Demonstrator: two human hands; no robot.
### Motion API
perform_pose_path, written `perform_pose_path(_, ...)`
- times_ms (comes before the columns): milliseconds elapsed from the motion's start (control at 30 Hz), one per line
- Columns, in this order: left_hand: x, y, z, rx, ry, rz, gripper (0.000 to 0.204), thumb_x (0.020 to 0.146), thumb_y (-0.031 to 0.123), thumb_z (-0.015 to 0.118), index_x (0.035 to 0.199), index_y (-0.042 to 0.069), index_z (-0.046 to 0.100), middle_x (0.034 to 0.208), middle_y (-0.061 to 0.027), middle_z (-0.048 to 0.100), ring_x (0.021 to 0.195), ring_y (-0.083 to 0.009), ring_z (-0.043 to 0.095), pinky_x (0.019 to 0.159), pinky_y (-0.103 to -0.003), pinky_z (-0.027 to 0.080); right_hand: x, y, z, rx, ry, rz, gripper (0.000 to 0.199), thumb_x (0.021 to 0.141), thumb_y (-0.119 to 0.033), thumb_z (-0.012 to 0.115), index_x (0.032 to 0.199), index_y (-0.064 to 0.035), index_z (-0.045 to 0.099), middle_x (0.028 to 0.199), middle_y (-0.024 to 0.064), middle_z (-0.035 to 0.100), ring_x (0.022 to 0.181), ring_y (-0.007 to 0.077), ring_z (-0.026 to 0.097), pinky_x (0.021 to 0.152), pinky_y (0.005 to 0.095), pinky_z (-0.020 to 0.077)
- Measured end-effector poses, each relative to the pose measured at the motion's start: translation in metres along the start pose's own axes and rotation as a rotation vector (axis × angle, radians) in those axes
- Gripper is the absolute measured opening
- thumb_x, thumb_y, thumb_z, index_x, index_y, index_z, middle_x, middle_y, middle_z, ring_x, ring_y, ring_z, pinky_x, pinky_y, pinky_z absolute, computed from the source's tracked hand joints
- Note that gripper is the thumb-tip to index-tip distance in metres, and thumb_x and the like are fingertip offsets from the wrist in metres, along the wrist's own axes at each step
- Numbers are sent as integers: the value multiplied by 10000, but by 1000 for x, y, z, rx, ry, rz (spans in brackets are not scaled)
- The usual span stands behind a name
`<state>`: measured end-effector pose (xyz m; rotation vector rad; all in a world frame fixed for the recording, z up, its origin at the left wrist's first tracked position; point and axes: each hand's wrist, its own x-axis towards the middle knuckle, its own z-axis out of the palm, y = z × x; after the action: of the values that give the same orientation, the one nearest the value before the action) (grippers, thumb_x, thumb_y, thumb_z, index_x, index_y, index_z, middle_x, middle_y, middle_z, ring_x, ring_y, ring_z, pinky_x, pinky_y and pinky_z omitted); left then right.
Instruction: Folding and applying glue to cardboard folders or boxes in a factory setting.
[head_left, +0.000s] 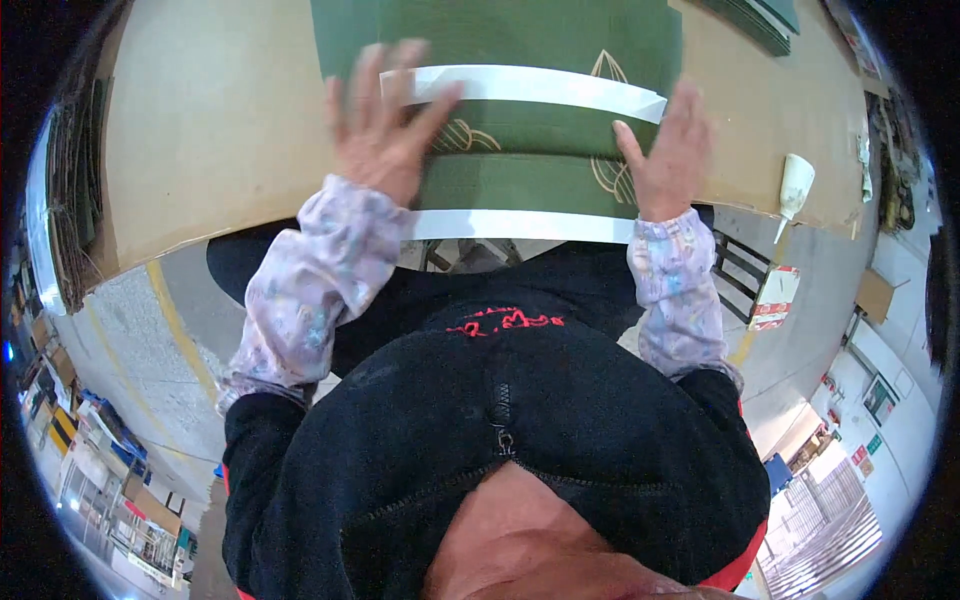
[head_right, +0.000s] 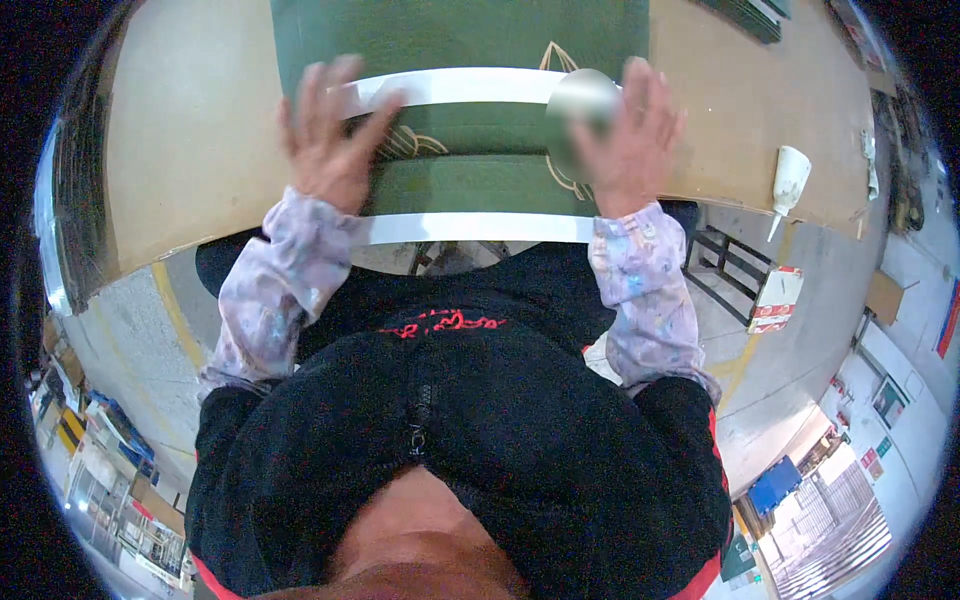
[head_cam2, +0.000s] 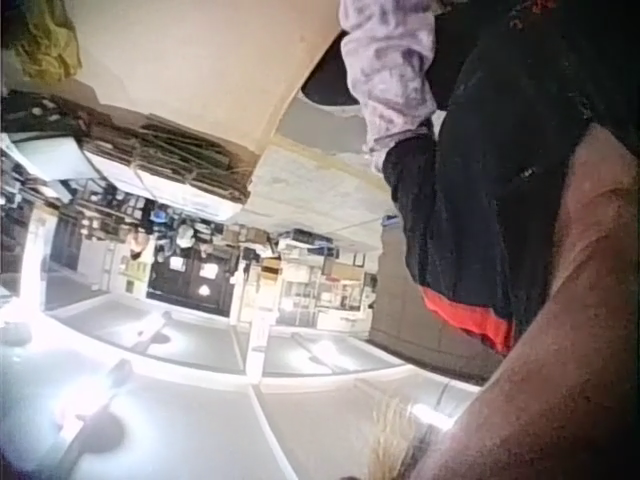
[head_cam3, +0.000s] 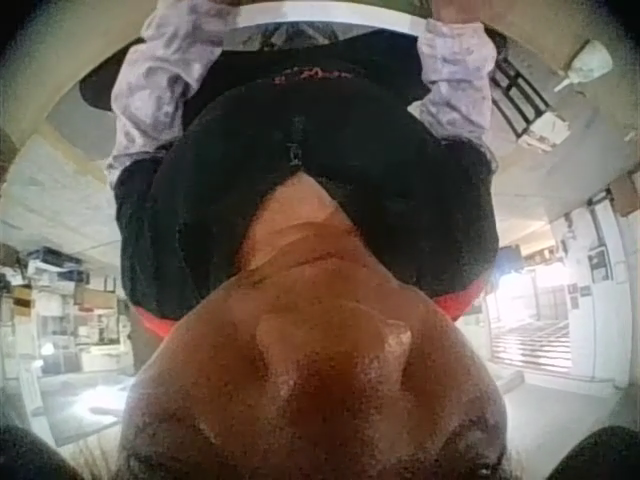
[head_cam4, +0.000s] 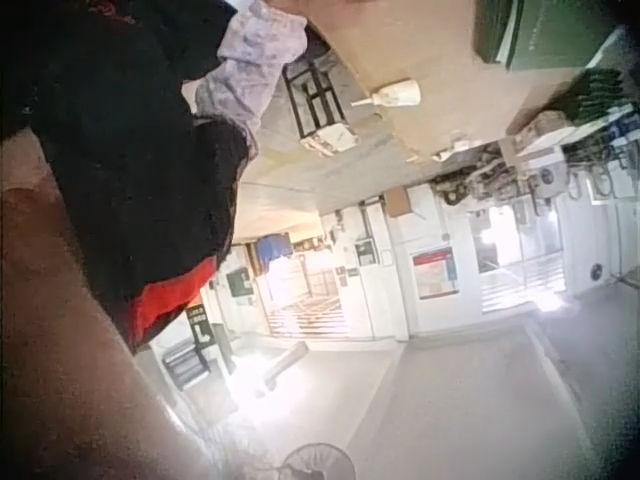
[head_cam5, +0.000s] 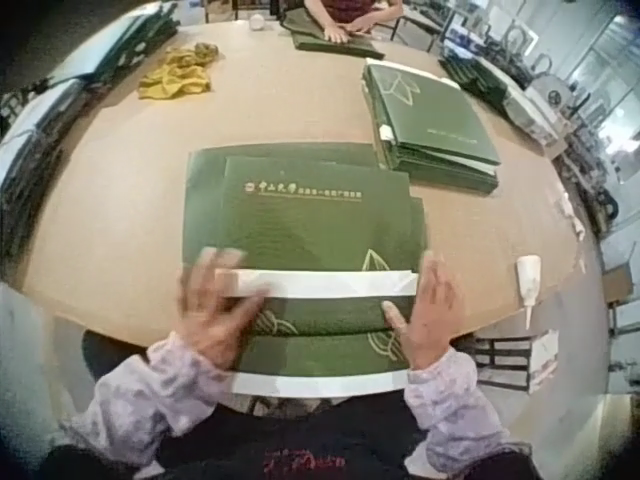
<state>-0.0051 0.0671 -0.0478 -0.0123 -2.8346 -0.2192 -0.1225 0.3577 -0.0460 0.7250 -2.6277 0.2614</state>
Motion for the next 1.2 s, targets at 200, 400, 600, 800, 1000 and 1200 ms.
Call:
perform_pose_path(200, 22, 37, 21, 172, -361, 94, 619, 900, 486, 474, 1427, 181, 363, 1539, 31, 215, 1431, -203, 132, 952, -797, -5, 29, -95, 33, 262, -222, -353, 569, 881, -167, 502, 1426, -138, 341, 1468, 111, 328, 1366, 322, 287, 1094, 578, 182)
perform_pose_path(400, 21, 28, 20, -17, -303, 35, 587, 918, 457, 467, 1443, 236, 325, 1532, 48, 225, 1423, -158, 154, 1049, -696, 55, 49, -42, 33, -267, -337, -402, 795, 830, -391, 688, 1432, -127, 241, 1443, 145, 368, 1335, 319, 349, 1103, 591, 189)
perform_pose_path(600, 21, 29, 23, -29, -324, -10, 582, 920, 448, 461, 1451, 263, 312, 1545, 48, 203, 1427, -156, 161, 1033, -708, 92, 50, -25, 45, 273, -9, -239, 480, 946, -102, 407, 1423, -101, 353, 1448, 101, 382, 1364, 295, 315, 1128, 468, 188)
perform_pose_path(800, 35, 15, 14, -716, 438, -310, 543, 724, -88, 608, 1244, 54, 545, 1368, -201, 453, 1234, -355, 457, 995, -420, 418, 78, -11, 43, 172, -78, -261, 528, 882, -47, 417, 1407, -90, 373, 1437, 138, 377, 1362, 308, 316, 1125, 505, 186)
perform_pose_path(1000, 43, 0, 20, -657, 354, -360, 590, 718, -41, 672, 1278, 39, 503, 1308, -179, 479, 1168, -315, 509, 926, -356, 467, 86, -109, 39, 256, -242, -381, 522, 869, -123, 446, 1387, -77, 405, 1451, 186, 320, 1356, 425, 265, 1111, 567, 170)
perform_pose_path(1200, 47, -3, 23, -801, 177, -485, 779, 696, -66, 681, 1402, 87, 388, 1085, -133, 570, 998, -224, 587, 839, -312, 497, 86, -88, 36, 359, -184, -557, 602, 830, -89, 492, 1415, -124, 358, 1476, 140, 307, 1377, 330, 283, 1110, 572, 177)
